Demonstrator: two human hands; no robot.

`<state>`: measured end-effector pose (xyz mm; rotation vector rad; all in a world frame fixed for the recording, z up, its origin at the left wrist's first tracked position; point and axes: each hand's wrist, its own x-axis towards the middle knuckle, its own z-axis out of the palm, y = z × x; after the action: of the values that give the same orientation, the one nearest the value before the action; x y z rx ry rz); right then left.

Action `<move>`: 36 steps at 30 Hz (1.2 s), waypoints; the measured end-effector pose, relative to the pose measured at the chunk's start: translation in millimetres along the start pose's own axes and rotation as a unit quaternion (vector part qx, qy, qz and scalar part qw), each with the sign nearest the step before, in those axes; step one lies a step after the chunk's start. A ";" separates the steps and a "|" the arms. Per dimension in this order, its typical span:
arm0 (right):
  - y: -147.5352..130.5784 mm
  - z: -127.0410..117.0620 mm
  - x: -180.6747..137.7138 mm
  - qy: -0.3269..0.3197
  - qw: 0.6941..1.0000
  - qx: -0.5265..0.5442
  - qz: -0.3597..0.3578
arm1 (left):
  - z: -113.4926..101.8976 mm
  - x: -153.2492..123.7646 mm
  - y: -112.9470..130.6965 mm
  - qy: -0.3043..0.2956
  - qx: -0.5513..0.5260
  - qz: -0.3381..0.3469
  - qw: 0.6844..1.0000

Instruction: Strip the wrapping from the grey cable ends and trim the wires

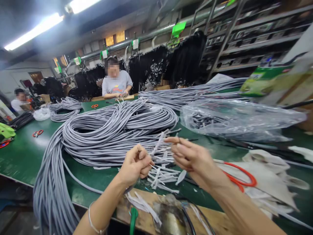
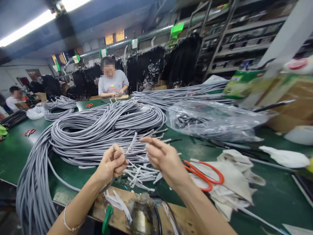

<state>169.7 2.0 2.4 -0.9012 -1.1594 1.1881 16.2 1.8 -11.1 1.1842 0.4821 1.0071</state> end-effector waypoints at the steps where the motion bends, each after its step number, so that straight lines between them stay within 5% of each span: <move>1: 1.2 2.0 -2.0 -0.035 0.999 -0.005 0.018 | 0.6 -0.4 0.8 -0.005 -0.013 -0.012 1.000; 4: 1.3 6.7 -6.8 -0.088 0.995 -0.043 0.017 | 4.9 -1.6 2.3 -0.003 -0.018 -0.015 1.000; 9: 3.5 10.9 -10.7 0.040 0.978 -0.161 -0.128 | 13.3 -1.9 -0.1 0.127 0.095 0.014 0.987; 14: 7.5 5.7 -13.3 0.088 0.884 -0.356 -0.288 | 14.7 -4.0 -0.2 0.235 0.302 0.092 0.919; 18: 8.1 -1.2 -14.3 0.156 0.773 -0.495 -0.364 | 14.6 -7.3 4.7 0.237 0.338 0.115 0.903; 22: 3.0 0.0 -16.1 0.135 0.682 -0.549 -0.464 | 17.3 -9.4 7.6 0.224 0.367 0.117 0.895; 36: -2.9 -0.8 -17.4 0.143 0.675 -0.536 -0.487 | 19.6 -11.2 8.1 0.206 0.457 0.168 0.849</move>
<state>171.4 -15.6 1.7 -0.9778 -1.7181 -0.6339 22.5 -17.9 1.2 1.9523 1.2173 1.4031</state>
